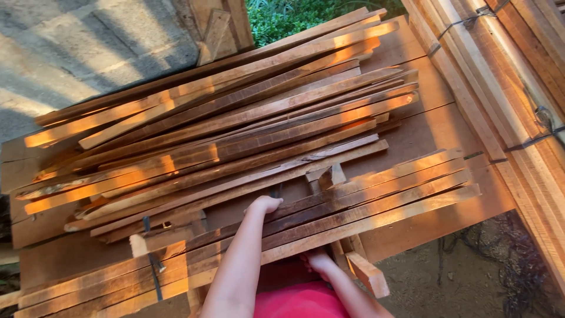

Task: The person arranges several thin wooden planks on a workbench, aligning them into a neat stack. They then use a black strap to wrap around the bundle of wood, securing it tightly by hand.

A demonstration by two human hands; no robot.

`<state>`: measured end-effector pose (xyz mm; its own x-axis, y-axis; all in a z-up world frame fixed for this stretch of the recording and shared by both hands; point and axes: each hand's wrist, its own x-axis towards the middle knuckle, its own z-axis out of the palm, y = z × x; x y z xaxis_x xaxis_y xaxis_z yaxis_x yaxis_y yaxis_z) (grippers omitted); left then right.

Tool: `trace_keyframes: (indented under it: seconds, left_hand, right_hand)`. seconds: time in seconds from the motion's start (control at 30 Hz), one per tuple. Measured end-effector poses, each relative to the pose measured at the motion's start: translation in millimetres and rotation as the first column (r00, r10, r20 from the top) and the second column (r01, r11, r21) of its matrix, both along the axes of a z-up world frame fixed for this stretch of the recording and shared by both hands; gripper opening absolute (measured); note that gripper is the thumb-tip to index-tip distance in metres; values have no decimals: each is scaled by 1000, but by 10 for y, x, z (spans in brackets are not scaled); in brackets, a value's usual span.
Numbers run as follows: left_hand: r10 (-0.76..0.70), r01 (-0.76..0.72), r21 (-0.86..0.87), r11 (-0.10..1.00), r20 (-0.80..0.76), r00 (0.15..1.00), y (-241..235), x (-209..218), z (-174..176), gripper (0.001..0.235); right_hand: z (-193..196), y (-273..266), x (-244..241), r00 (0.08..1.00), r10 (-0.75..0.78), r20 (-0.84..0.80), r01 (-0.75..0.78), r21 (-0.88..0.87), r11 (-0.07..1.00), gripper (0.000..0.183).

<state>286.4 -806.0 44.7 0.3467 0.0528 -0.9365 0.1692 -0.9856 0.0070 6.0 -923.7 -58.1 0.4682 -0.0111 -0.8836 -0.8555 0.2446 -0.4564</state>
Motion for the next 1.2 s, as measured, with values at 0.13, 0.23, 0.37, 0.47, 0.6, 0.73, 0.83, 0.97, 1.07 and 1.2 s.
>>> trace_keyframes:
  seconds: [0.13,0.23,0.37,0.47,0.6,0.73,0.83,0.97,1.07,1.2]
  left_hand:
    - [-140,118,-179,977,-113,984,48,64,-789,69]
    - [-154,121,-173,977,-191,969,62,62,-923,75]
    - [-72,44,-309,950,-77,994,-20,60,-966,67]
    - [-71,62,-434,899,-5,997,-137,2,-843,45]
    - [213,-34,-594,804,233,949,-365,-115,63,37]
    - [195,65,-486,871,464,864,-384,-500,460,37]
    - [186,385,-382,840,870,457,-326,-815,391,29]
    - [268,415,-397,819,903,334,-250,-1038,361,21]
    - [284,433,-407,804,903,321,-259,-1035,336,21]
    - [311,450,-431,782,896,317,-238,-1050,463,21]
  right_hand:
    - [283,13,112,1000,27,5,-27,-34,999,33]
    - [161,46,77,1000,-4,-5,4,-19,1000,29]
    - [352,-27,208,998,-49,-41,50,25,998,28]
    - [507,-5,215,994,-76,-75,81,66,995,29]
    - [579,-22,198,988,82,-132,-84,-9,996,38]
    - [432,-62,38,983,169,-73,-173,-56,983,32]
    - [549,-122,-20,1000,-1,-30,0,-17,1000,24]
    - [1088,-177,26,994,6,110,-9,30,1000,36]
    - [1056,-209,113,992,-53,112,51,17,999,47]
    - [855,-149,119,995,-74,72,81,-104,991,53]
